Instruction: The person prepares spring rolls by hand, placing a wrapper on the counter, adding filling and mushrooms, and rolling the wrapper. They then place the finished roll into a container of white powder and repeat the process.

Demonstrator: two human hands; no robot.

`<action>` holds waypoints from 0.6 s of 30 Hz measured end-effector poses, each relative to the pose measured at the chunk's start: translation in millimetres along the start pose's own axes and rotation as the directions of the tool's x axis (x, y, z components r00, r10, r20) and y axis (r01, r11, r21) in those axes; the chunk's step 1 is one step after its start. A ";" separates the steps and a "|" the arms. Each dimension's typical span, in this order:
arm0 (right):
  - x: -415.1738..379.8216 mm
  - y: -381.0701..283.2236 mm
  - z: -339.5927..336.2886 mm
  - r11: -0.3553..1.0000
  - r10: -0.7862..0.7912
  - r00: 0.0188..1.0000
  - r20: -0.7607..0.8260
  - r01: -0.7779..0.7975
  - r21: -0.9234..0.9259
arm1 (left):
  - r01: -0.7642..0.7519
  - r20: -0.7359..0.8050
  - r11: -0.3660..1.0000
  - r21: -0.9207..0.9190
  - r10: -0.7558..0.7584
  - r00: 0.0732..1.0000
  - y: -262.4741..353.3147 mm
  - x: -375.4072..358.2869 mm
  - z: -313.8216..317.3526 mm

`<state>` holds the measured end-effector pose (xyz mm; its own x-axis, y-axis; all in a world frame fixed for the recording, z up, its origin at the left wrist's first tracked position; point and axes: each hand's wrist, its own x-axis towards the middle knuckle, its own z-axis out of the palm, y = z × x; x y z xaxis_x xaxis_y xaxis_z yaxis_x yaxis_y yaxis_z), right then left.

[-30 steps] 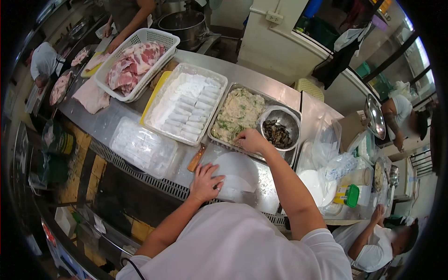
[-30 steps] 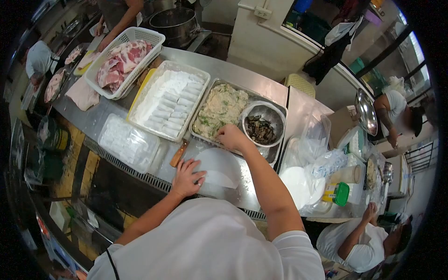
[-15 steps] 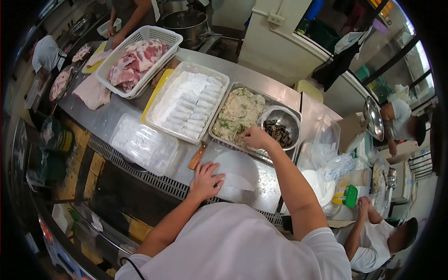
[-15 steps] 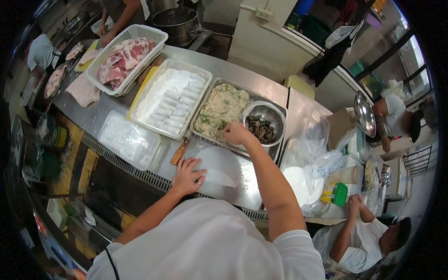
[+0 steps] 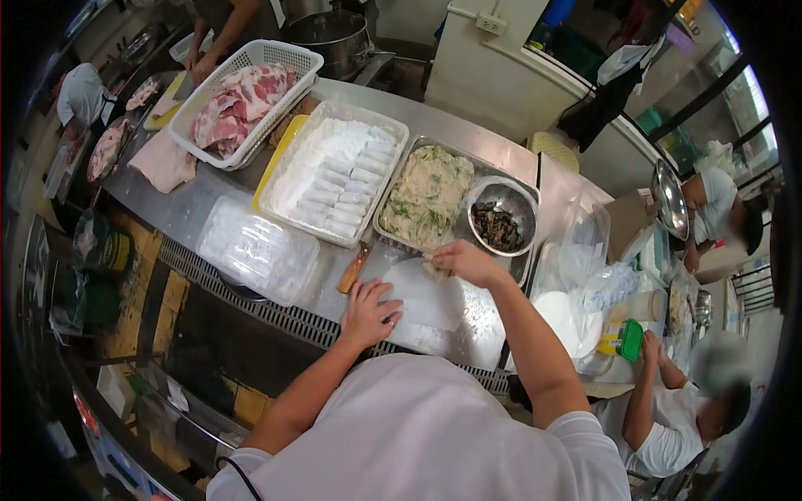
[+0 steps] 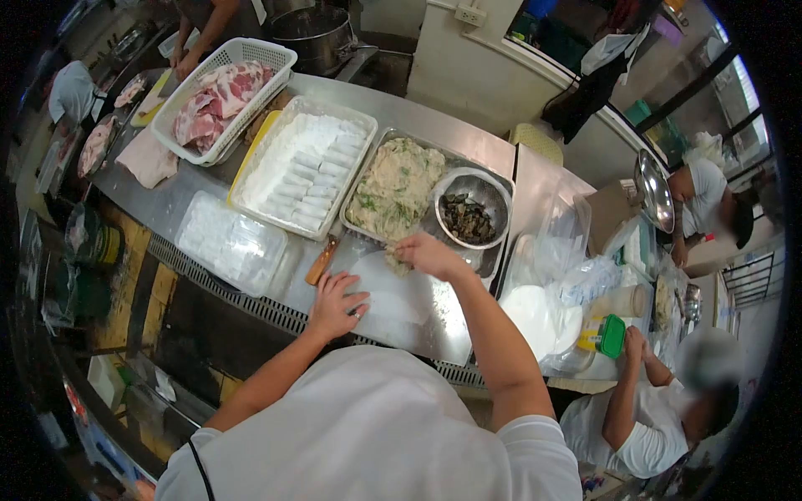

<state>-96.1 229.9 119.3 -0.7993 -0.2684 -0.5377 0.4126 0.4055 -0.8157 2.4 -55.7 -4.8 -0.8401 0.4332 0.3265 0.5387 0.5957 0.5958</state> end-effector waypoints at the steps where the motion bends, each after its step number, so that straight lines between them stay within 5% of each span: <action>1: -7.2 4.3 13.3 0.996 -0.034 0.999 0.002 0.034 -0.081 | 0.002 0.005 1.000 -0.005 -0.002 1.000 -0.8 0.4 -0.9; 6: -36.1 33.4 82.3 0.918 -0.176 0.983 -0.042 0.149 -0.367 | 0.007 0.008 1.000 -0.029 -0.006 1.000 -0.1 1.5 -1.7; 10: -30.1 83.4 119.0 0.738 -0.514 0.852 -0.097 0.382 -0.556 | 0.023 0.027 0.999 -0.047 -0.022 0.999 -1.0 2.3 -3.0; 13: -47.4 75.5 122.8 0.638 -0.577 0.802 -0.153 0.326 -0.697 | 0.028 0.024 0.998 -0.064 -0.027 0.999 -2.6 2.8 -3.5; 18: -67.4 71.0 123.3 0.712 -0.419 0.861 -0.288 0.115 -0.693 | 0.027 0.034 0.997 -0.072 -0.024 0.999 -2.2 1.1 -4.2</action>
<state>40.9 169.0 71.2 -0.9870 -0.1492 -0.0597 -0.1006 0.8632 -0.4948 0.0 -59.4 -2.7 -0.8503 0.4413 0.2867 0.5100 0.5568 0.6557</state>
